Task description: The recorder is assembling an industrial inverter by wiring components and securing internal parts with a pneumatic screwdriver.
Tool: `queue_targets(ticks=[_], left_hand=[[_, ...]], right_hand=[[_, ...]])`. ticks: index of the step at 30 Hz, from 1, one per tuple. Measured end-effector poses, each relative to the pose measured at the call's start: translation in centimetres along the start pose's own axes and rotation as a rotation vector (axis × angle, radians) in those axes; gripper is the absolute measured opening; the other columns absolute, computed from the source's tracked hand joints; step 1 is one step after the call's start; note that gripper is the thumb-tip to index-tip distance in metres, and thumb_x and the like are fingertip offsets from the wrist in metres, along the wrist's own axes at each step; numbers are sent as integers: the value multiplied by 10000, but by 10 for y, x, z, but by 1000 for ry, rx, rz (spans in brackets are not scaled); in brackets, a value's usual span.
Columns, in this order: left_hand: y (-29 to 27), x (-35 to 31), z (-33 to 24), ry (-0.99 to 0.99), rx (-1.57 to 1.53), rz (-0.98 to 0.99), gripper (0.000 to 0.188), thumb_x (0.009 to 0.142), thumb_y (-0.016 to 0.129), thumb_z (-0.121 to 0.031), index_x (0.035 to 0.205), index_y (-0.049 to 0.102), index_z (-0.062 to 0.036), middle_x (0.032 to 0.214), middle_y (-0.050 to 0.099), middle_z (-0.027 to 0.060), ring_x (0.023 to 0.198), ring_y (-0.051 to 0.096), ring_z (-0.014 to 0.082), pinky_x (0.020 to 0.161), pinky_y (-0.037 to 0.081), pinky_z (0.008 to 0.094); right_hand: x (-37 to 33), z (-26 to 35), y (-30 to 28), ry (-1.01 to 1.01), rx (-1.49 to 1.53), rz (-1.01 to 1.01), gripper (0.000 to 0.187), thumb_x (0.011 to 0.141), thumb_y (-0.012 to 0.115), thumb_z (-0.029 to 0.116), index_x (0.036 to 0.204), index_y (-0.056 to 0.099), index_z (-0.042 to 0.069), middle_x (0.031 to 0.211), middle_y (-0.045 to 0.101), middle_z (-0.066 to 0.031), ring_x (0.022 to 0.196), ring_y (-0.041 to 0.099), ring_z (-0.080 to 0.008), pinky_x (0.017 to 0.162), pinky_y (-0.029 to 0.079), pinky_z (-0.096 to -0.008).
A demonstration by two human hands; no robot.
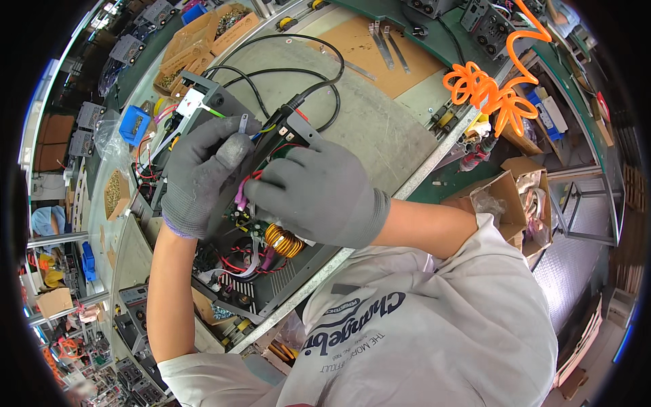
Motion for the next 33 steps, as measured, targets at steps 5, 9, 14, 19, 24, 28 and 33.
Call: queue_targets(ticks=[5,9,14,19,24,28,33], left_hand=[[0,1,10,-42,-64,-2,228,939,705,-127,1122,724,7,925,720,56,839,629,82,765,517,255],[2,0,7,48,78,-33,224,926,710,-127,1105,726,7,880,718,66,801,629,81,729,523,266],[7,-2,2,-11,169,-32,212,880,722,-119,1052,730,4,828,726,99,741,669,125,698,538,287],[13,-3,7,4,442,-49,193,842,733,-118,993,748,1,822,732,120,726,689,149,700,535,291],[14,-3,9,-55,417,-77,191,840,723,-159,964,756,-17,813,726,133,717,701,196,688,542,316],[14,-5,5,27,442,-120,183,830,732,-163,951,760,-29,818,726,133,712,703,229,679,543,328],[15,-7,2,180,530,-164,179,824,736,-171,940,766,-38,824,726,130,709,706,238,678,548,328]], right_hand=[[7,3,-2,47,68,-38,446,632,818,326,1049,701,220,862,635,51,662,605,-160,566,450,-332],[5,9,-2,14,42,-75,401,657,809,275,1036,703,197,871,644,30,691,615,-169,585,452,-327],[-1,-4,-16,157,52,-17,333,716,759,158,1043,696,147,923,658,-26,792,641,-227,700,489,-350],[-20,-45,-10,519,558,-51,134,948,527,23,1063,595,20,1053,671,-223,1020,677,-365,877,513,-375],[-24,-39,-13,520,520,-36,150,998,449,32,1055,581,-7,1005,676,-187,885,682,-258,810,514,-319],[-27,-40,-13,512,462,-45,161,998,465,54,1070,593,-13,945,670,-156,781,644,-191,751,513,-307],[-26,-40,-12,518,463,-70,165,996,471,57,1060,604,-16,896,661,-129,741,616,-154,712,505,-294]])
Point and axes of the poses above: each hand's wrist, its own x-axis towards the middle knuckle, its own y-axis out of the palm, z = x × y, the point moved 5 cm from there along x, towards the middle knuckle
